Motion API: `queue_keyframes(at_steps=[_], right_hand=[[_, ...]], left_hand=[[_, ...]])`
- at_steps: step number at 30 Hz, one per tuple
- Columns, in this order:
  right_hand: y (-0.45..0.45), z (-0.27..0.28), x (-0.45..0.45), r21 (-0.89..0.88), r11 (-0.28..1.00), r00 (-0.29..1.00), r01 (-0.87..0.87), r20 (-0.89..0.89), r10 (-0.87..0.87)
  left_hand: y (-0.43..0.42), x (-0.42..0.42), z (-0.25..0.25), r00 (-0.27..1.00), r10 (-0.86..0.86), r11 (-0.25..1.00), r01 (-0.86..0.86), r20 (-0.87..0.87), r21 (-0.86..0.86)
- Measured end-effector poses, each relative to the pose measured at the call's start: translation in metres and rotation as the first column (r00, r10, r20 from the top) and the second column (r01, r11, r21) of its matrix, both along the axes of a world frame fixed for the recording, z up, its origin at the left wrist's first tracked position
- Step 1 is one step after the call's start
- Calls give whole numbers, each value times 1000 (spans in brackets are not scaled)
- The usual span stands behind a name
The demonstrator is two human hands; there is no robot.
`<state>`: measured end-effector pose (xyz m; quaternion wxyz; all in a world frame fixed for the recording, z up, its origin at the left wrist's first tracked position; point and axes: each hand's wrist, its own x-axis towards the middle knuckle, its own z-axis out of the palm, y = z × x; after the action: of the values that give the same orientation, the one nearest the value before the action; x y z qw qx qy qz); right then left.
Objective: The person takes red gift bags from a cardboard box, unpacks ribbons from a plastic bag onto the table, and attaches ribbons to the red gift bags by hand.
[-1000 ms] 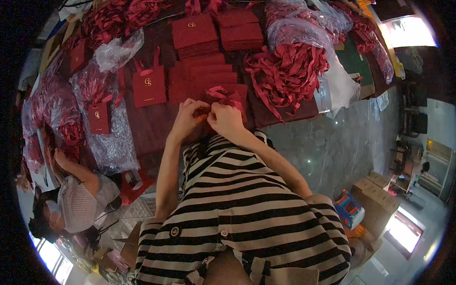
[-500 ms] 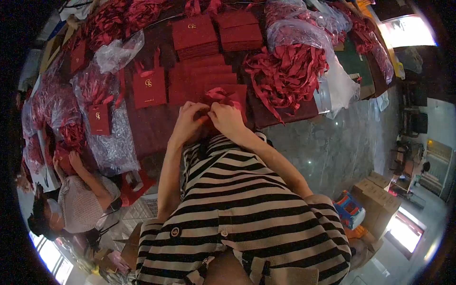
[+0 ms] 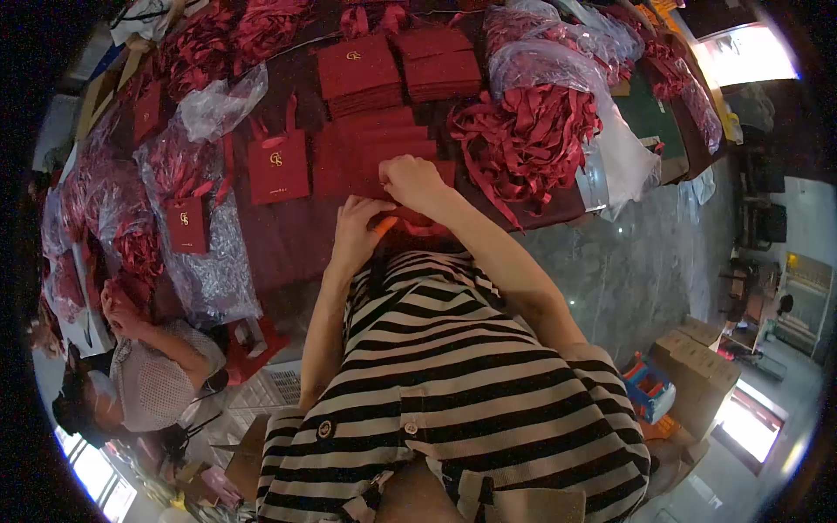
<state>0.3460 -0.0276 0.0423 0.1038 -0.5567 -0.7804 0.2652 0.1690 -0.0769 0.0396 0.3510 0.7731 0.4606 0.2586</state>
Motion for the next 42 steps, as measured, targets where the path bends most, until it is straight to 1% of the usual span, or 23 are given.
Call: queue_keyframes(at_steps=[1,2,4,7,8,9,11,14,15,17,20,22,23,24,25,27,29,31,35,37,40,41,42], right_hand=[[0,0,2,-90,995,990,33,-132,-45],[1,5,5,-91,995,991,29,-130,-41],[0,18,16,-188,974,952,-130,-300,69],[-9,26,30,-235,946,967,-223,-174,185],[-10,26,34,-222,938,951,-264,-222,215],[-10,27,39,-221,941,953,-257,-221,208],[-10,32,47,-478,838,934,-263,-343,97],[-21,33,52,-525,831,884,-186,-459,-92],[-24,34,51,-523,833,882,-182,-461,-96],[-29,38,48,-520,836,880,-176,-464,-104],[-38,43,48,-513,845,881,-150,-457,-121],[-44,42,51,-516,855,874,-46,-435,-216],[-47,42,54,-557,830,829,9,-461,-318],[-48,43,56,-599,799,774,57,-479,-414],[-51,45,54,-599,799,774,59,-478,-416],[-57,50,44,-405,905,781,132,-520,-346],[-53,52,42,-411,864,598,293,-626,-500],[-27,50,65,-477,773,179,419,-791,-585],[-13,55,75,-546,789,212,281,-767,-606],[-9,63,82,-614,773,190,164,-749,-635],[-13,63,104,-510,788,24,345,-834,-550],[-19,59,116,-508,786,29,353,-833,-552],[-26,52,130,-463,767,200,444,-784,-588]], left_hand=[[0,0,2,1000,0,1000,0,-17,17],[0,0,4,999,0,999,2,-34,36],[0,1,7,1000,10,994,-8,-21,107],[-1,6,8,999,-29,965,34,-24,258],[-2,8,9,997,-65,939,76,-45,334],[-3,11,10,996,-73,938,84,-45,335],[-6,15,12,994,-64,952,35,85,305],[-5,19,6,975,-44,954,-23,216,297],[-5,20,9,975,-50,954,-17,215,299],[-7,24,16,995,-67,881,27,69,472],[-11,28,25,956,108,936,-190,273,295],[-12,11,23,977,110,972,-145,184,187],[-15,4,20,973,94,990,-69,211,-122],[-15,-1,14,967,88,910,20,240,-415],[-14,-5,3,986,-19,896,90,163,-436],[-15,-8,2,976,-49,896,137,212,-423],[-10,-10,6,962,-84,896,187,261,-402],[-6,-12,21,957,-82,843,216,280,-493],[-6,-18,19,896,24,842,221,444,-492],[0,-31,12,935,62,965,34,350,-262],[15,-72,20,775,378,883,-136,507,-450],[21,-84,25,693,465,860,-209,550,-465],[27,-96,28,599,545,830,-282,587,-482]])
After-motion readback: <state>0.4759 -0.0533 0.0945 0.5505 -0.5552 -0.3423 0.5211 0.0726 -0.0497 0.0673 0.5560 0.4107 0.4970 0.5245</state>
